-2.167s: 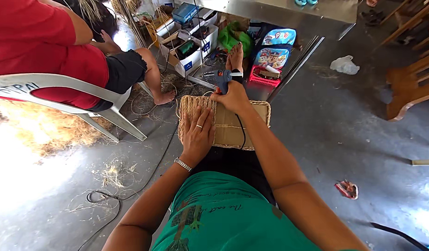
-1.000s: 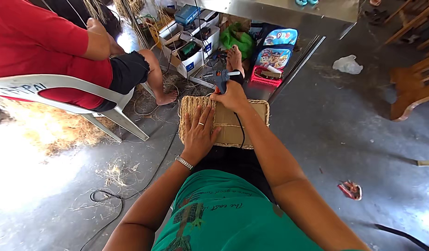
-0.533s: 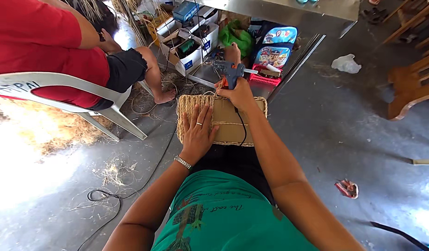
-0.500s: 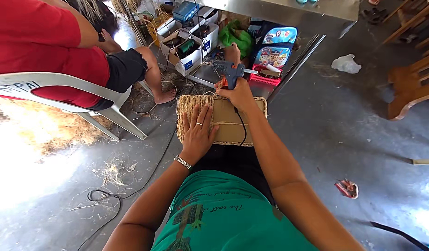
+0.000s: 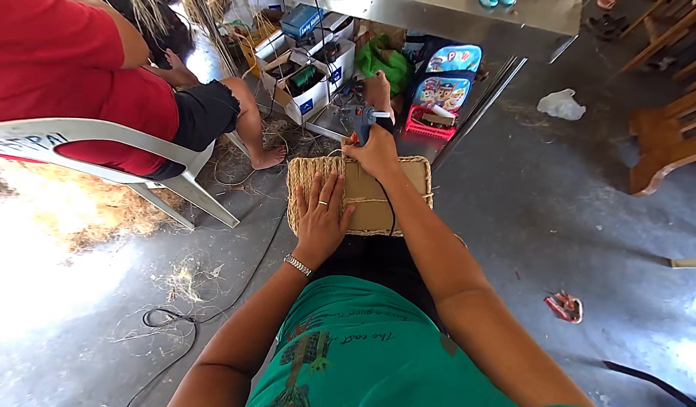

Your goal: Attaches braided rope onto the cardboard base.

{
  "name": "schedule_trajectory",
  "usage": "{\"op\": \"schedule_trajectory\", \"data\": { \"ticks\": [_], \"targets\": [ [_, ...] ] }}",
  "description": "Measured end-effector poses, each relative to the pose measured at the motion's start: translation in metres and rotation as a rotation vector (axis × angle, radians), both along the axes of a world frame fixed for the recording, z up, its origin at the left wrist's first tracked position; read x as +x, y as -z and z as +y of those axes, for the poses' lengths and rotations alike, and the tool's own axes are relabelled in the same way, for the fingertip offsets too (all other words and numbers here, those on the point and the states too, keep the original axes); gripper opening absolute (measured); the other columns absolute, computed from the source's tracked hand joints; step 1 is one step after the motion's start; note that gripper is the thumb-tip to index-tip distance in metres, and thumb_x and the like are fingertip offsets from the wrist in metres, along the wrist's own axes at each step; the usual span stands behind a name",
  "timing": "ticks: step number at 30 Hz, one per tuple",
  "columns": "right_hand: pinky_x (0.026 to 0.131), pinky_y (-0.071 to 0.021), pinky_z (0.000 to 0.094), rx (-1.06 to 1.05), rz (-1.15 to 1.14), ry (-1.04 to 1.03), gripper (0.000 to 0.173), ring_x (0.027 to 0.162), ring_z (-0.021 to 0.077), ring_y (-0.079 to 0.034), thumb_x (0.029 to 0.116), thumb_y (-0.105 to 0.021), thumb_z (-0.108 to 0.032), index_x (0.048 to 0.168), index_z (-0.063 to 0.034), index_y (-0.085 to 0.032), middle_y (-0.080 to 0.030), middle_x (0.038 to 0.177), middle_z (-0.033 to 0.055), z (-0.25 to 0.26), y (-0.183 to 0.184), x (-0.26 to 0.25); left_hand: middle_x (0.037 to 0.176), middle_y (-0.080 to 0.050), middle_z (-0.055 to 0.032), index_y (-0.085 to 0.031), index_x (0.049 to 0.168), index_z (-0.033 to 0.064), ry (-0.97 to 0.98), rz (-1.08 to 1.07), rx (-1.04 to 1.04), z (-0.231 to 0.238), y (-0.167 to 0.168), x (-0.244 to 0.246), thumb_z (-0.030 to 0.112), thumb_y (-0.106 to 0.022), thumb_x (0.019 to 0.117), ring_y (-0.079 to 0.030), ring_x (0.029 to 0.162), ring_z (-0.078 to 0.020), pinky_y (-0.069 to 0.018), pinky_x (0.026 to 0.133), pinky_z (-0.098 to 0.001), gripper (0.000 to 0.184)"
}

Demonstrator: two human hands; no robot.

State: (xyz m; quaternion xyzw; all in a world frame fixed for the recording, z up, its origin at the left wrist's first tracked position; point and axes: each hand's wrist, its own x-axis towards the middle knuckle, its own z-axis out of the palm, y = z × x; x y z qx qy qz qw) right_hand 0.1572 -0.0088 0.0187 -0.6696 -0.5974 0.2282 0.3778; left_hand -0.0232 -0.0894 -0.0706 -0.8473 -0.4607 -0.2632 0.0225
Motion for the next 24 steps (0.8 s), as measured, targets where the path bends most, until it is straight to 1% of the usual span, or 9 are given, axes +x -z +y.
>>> {"op": "schedule_trajectory", "data": {
  "ticks": [4, 8, 10, 13, 16, 19, 21, 22, 24],
  "targets": [
    [0.094, -0.0537, 0.0494, -0.016, 0.057, -0.014, 0.038, 0.099, 0.0254, -0.069, 0.0851, -0.084, -0.029, 0.108, -0.0022, -0.069, -0.072, 0.102, 0.0128, 0.002, 0.001, 0.006, 0.168, -0.029, -0.0021, -0.035, 0.161, 0.0173, 0.007, -0.002, 0.018, 0.000, 0.001, -0.001, 0.050, -0.036, 0.1066, -0.016, 0.158, -0.0282, -0.0059, 0.124, -0.0649, 0.064],
    [0.083, -0.0655, 0.0357, -0.023, 0.281, 0.011, 0.035, 0.082, 0.0155, -0.077, 0.0938, -0.077, -0.030, 0.109, -0.0011, -0.065, -0.075, 0.095, 0.0082, -0.001, 0.003, 0.008, 0.169, -0.027, -0.0006, -0.034, 0.162, 0.0186, -0.001, 0.006, 0.037, -0.003, 0.004, 0.000, 0.049, -0.037, 0.1065, -0.015, 0.158, -0.0271, -0.0059, 0.124, -0.0647, 0.063],
    [0.081, -0.0670, 0.0358, -0.012, 0.378, -0.009, 0.035, 0.080, 0.0166, -0.077, 0.0956, -0.075, -0.029, 0.110, 0.0008, -0.064, -0.074, 0.094, 0.0093, -0.006, 0.002, 0.007, 0.169, -0.026, -0.0009, -0.033, 0.162, 0.0194, -0.001, -0.005, 0.051, -0.006, 0.007, -0.001, 0.049, -0.038, 0.1063, -0.015, 0.158, -0.0281, -0.0060, 0.124, -0.0645, 0.063],
    [0.085, -0.0640, 0.0398, 0.000, 0.252, -0.057, 0.045, 0.085, 0.0166, -0.075, 0.0893, -0.080, -0.042, 0.107, -0.0024, -0.067, -0.074, 0.094, 0.0080, -0.014, 0.000, 0.010, 0.170, -0.025, -0.0005, -0.032, 0.162, 0.0199, -0.010, -0.018, 0.075, -0.010, 0.012, -0.003, 0.049, -0.040, 0.1059, -0.014, 0.158, -0.0275, -0.0044, 0.125, -0.0643, 0.064],
    [0.091, -0.0557, 0.0487, 0.000, 0.068, -0.115, 0.053, 0.095, 0.0234, -0.069, 0.0797, -0.088, -0.039, 0.113, -0.0022, -0.068, -0.071, 0.101, 0.0123, -0.020, -0.003, 0.011, 0.169, -0.027, -0.0012, -0.034, 0.162, 0.0192, -0.004, -0.030, 0.085, -0.012, 0.015, -0.005, 0.049, -0.041, 0.1056, -0.014, 0.158, -0.0274, -0.0040, 0.124, -0.0645, 0.064],
    [0.093, -0.0554, 0.0462, -0.026, 0.012, -0.114, 0.050, 0.096, 0.0225, -0.070, 0.0791, -0.090, -0.029, 0.114, -0.0023, -0.066, -0.071, 0.103, 0.0118, -0.019, -0.006, 0.007, 0.168, -0.028, -0.0033, -0.035, 0.161, 0.0166, 0.011, -0.047, 0.076, -0.014, 0.009, -0.004, 0.049, -0.041, 0.1056, -0.016, 0.158, -0.0285, -0.0038, 0.124, -0.0645, 0.064],
    [0.091, -0.0544, 0.0464, -0.030, 0.015, -0.104, 0.046, 0.094, 0.0230, -0.069, 0.0794, -0.089, -0.026, 0.111, -0.0011, -0.066, -0.071, 0.100, 0.0116, -0.020, -0.010, 0.003, 0.170, -0.023, -0.0069, -0.028, 0.163, 0.0138, 0.019, 0.029, -0.045, -0.026, -0.022, 0.000, 0.050, -0.035, 0.1076, -0.014, 0.158, -0.0307, -0.0055, 0.123, -0.0642, 0.067],
    [0.091, -0.0541, 0.0462, -0.034, 0.017, -0.100, 0.046, 0.094, 0.0229, -0.069, 0.0797, -0.089, -0.025, 0.111, -0.0007, -0.066, -0.071, 0.099, 0.0113, -0.019, -0.011, 0.003, 0.171, -0.020, -0.0068, -0.025, 0.164, 0.0141, 0.038, 0.051, -0.100, -0.028, -0.032, -0.002, 0.051, -0.033, 0.1080, -0.012, 0.158, -0.0304, -0.0057, 0.123, -0.0636, 0.067],
    [0.092, -0.0535, 0.0470, -0.044, -0.005, -0.099, 0.046, 0.096, 0.0234, -0.068, 0.0804, -0.089, -0.027, 0.111, -0.0015, -0.067, -0.071, 0.101, 0.0112, -0.014, -0.011, 0.005, 0.170, -0.025, -0.0013, -0.032, 0.162, 0.0197, 0.103, 0.013, -0.116, -0.012, -0.024, -0.016, 0.052, -0.036, 0.1071, -0.016, 0.158, -0.0276, -0.0104, 0.124, -0.0626, 0.064]
  ]
}}
